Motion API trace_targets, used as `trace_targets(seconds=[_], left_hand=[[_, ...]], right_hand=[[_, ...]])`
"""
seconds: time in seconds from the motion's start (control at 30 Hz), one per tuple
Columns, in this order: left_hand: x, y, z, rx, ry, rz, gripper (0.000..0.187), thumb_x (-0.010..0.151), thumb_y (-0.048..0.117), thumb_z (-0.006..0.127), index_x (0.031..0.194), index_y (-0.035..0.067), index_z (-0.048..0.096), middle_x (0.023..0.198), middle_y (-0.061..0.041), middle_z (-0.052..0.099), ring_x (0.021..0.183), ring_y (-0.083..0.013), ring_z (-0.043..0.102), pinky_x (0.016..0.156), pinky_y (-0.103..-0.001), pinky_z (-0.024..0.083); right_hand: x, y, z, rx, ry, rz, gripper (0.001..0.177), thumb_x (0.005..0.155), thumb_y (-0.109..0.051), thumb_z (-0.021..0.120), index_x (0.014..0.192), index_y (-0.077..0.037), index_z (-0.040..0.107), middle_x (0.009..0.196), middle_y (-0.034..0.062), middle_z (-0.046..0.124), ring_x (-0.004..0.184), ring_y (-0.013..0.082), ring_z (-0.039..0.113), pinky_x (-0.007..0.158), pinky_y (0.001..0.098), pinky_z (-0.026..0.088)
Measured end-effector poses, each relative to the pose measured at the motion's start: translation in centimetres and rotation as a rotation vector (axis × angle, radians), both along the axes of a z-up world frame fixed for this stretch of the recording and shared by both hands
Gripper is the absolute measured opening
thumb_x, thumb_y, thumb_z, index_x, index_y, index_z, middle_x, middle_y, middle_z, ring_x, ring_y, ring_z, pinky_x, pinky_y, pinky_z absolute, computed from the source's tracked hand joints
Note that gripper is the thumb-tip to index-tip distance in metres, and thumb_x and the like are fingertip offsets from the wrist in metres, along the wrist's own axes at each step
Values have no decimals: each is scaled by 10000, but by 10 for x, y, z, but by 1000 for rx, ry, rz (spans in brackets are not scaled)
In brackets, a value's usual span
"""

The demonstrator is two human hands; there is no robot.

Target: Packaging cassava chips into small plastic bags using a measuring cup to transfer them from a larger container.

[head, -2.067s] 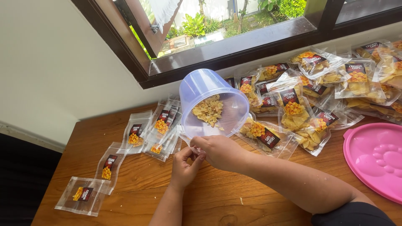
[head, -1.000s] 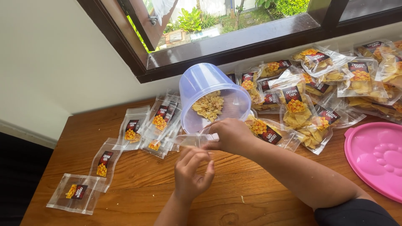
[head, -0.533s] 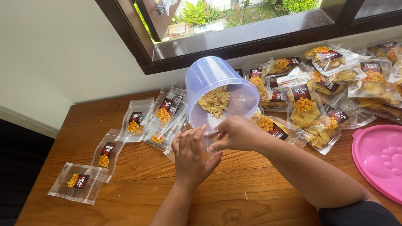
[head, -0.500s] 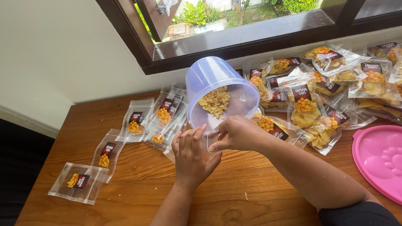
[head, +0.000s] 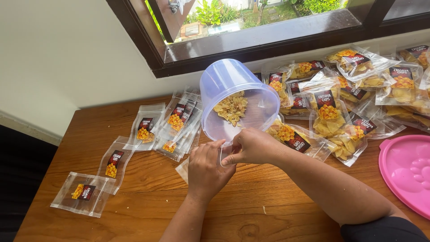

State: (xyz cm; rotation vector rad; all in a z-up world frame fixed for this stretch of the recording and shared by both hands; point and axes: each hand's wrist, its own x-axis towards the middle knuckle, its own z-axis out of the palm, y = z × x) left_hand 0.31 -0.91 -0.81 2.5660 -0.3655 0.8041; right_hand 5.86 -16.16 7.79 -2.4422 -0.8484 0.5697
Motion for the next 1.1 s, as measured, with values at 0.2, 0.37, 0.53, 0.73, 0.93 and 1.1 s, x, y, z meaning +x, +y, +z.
trace_targets(seconds=[0.2, 0.37, 0.53, 0.73, 0.93, 1.1], left_hand=[[-4, 4, 20, -104, 69, -1, 473, 648, 320, 686, 1051, 112, 550, 779, -61, 614, 737, -228, 603, 723, -368, 424], [-4, 7, 24, -243, 19, -6, 526, 593, 281, 735, 1048, 83, 560, 774, -92, 625, 716, -264, 602, 693, -378, 434], [-4, 9, 24, -427, 74, -46, 528, 578, 267, 757, 1028, 76, 556, 758, -69, 643, 712, -283, 608, 675, -402, 447], [-2, 6, 25, -478, 129, -88, 531, 591, 240, 749, 1042, 40, 555, 763, -94, 648, 745, -305, 611, 713, -426, 449], [-2, 4, 19, -426, 153, -111, 570, 577, 259, 752, 1061, 44, 539, 788, -91, 646, 782, -313, 613, 721, -440, 453], [-1, 3, 22, -418, 271, -91, 634, 596, 319, 738, 1112, 35, 502, 869, -143, 623, 841, -349, 599, 754, -452, 451]], right_hand=[[19, -6, -2, 256, 41, -117, 218, 761, -286, 641, 823, -81, 684, 784, 80, 680, 829, 222, 635, 689, 310, 521], [42, -10, -42, 316, -294, -262, 151, 766, -123, 616, 886, -34, 640, 851, 137, 631, 860, 260, 619, 645, 283, 539], [62, -7, -94, -142, -494, -38, 90, 707, -118, 597, 764, -147, 660, 799, 47, 637, 795, 224, 629, 664, 297, 525], [76, 4, -118, 174, -560, 16, 349, 734, 11, 520, 1069, -75, 571, 1044, 150, 567, 973, 321, 564, 780, 364, 498], [97, 3, -128, -11, -614, -253, 572, 699, -51, 655, 1229, -133, 454, 1193, 152, 430, 1108, 353, 450, 826, 414, 485], [116, 7, -143, 34, -550, -280, 505, 722, 16, 594, 1205, -92, 492, 1164, 190, 457, 1002, 358, 542, 772, 406, 503]])
